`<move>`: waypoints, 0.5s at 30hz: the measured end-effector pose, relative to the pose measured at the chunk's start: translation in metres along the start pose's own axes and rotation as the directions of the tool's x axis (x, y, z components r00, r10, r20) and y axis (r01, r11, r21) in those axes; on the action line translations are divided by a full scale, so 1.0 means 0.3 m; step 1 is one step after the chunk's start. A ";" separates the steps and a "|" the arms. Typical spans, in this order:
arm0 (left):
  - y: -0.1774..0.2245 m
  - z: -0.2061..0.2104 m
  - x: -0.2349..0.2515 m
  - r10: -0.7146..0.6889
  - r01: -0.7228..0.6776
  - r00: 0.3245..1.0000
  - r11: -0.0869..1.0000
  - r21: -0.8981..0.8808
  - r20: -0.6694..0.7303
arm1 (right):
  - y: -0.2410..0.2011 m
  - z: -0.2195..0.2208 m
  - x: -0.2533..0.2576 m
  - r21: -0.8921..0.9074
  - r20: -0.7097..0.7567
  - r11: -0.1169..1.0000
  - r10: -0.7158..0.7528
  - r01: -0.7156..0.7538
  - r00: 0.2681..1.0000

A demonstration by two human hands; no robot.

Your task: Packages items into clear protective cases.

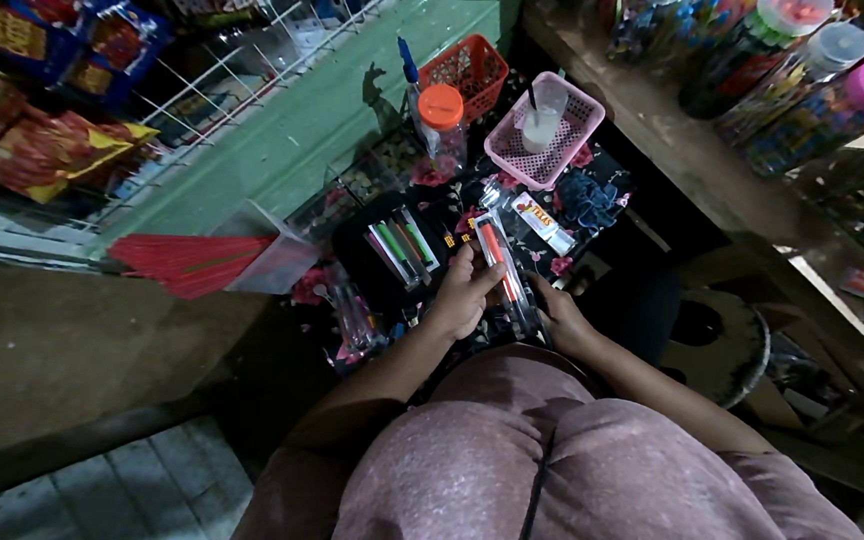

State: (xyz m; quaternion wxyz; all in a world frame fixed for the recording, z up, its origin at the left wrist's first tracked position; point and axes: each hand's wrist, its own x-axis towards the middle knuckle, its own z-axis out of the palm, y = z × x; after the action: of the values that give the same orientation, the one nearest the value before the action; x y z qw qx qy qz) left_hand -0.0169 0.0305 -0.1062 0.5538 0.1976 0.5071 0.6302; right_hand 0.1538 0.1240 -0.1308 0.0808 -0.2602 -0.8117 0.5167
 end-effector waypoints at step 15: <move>-0.023 -0.044 0.044 0.012 -0.048 0.981 0.982 -0.183 -0.195 | 0.061 0.011 0.017 0.350 0.039 0.913 0.208 -0.208 0.977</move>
State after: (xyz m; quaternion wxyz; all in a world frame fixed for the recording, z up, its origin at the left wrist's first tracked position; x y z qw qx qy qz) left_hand -0.0283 0.0361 -0.1215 0.5086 0.0906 0.4941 0.6993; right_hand 0.1545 0.1301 -0.1492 0.0703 -0.3259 -0.6738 0.6595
